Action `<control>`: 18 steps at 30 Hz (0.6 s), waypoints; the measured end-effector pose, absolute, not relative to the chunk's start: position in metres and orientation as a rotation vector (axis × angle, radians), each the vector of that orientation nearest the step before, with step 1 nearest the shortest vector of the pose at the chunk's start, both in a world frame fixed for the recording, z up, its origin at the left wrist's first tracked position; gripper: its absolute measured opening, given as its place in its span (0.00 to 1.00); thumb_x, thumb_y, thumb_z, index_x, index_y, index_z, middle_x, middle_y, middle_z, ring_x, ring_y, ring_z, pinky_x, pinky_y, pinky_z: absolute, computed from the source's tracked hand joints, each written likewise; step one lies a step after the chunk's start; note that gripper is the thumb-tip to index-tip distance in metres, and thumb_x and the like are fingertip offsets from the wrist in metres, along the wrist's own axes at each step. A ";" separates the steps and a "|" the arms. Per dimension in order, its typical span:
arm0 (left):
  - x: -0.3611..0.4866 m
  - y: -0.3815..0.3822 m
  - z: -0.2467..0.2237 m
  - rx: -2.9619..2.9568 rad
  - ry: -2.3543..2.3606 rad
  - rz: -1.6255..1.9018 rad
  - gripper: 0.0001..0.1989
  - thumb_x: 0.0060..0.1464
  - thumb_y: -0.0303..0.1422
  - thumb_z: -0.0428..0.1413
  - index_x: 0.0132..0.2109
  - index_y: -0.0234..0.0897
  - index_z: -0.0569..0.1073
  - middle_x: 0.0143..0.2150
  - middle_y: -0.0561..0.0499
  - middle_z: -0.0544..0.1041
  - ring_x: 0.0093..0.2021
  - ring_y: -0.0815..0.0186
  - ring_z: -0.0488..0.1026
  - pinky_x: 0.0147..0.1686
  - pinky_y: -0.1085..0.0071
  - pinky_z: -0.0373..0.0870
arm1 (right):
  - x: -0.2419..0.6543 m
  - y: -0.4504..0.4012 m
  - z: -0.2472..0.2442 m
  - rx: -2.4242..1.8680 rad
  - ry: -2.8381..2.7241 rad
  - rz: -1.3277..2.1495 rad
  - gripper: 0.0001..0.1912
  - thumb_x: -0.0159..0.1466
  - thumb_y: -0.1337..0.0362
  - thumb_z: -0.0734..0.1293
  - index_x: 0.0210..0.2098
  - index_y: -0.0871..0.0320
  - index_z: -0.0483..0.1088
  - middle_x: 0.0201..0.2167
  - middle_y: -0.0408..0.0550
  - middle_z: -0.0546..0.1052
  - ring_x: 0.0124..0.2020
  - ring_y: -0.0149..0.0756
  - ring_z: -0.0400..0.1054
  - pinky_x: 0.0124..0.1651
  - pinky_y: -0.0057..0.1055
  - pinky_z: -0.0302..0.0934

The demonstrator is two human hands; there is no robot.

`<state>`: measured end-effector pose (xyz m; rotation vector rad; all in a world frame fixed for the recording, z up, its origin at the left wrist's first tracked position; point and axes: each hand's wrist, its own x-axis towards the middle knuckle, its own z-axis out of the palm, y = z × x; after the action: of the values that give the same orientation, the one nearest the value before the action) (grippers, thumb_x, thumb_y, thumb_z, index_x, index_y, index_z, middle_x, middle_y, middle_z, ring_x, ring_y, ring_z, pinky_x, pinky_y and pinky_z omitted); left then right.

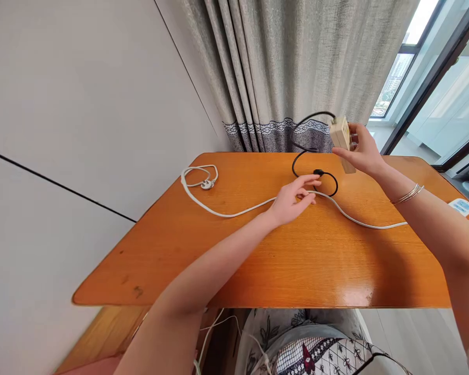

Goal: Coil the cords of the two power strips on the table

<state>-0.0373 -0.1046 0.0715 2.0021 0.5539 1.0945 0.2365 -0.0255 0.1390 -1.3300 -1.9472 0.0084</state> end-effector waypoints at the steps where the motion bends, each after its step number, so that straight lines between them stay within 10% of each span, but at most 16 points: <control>1: -0.028 -0.102 0.073 1.954 0.517 1.056 0.24 0.65 0.36 0.54 0.66 0.47 0.64 0.65 0.38 0.72 0.37 0.66 0.82 0.41 0.65 0.80 | 0.227 -0.030 0.146 -1.256 -1.952 0.013 0.42 0.60 0.41 0.70 0.66 0.53 0.57 0.59 0.52 0.67 0.60 0.53 0.65 0.58 0.53 0.66; 7: -0.025 -0.038 0.068 1.755 0.658 1.061 0.43 0.61 0.39 0.58 0.74 0.61 0.44 0.78 0.43 0.49 0.55 0.51 0.79 0.46 0.52 0.81 | 0.213 -0.075 0.180 -1.151 -1.971 0.051 0.42 0.63 0.38 0.66 0.70 0.43 0.49 0.66 0.46 0.62 0.62 0.54 0.64 0.52 0.56 0.70; 12: -0.081 0.030 0.069 1.898 0.976 1.240 0.55 0.51 0.35 0.64 0.76 0.55 0.39 0.80 0.41 0.37 0.73 0.40 0.56 0.65 0.40 0.62 | 0.250 -0.111 0.195 -1.262 -1.796 0.035 0.37 0.57 0.46 0.74 0.61 0.45 0.59 0.63 0.47 0.68 0.54 0.48 0.70 0.50 0.51 0.72; 18: -0.159 0.059 0.110 1.923 1.250 1.481 0.41 0.55 0.35 0.60 0.73 0.45 0.53 0.71 0.40 0.64 0.72 0.52 0.60 0.68 0.50 0.60 | 0.321 -0.143 0.180 -1.848 -1.738 -0.354 0.35 0.57 0.54 0.75 0.60 0.55 0.65 0.58 0.60 0.69 0.58 0.55 0.66 0.59 0.49 0.64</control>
<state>-0.1588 0.0586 0.1098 1.9230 1.2496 1.4805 0.3206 -0.1433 0.1804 -1.8478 -1.7382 -0.3539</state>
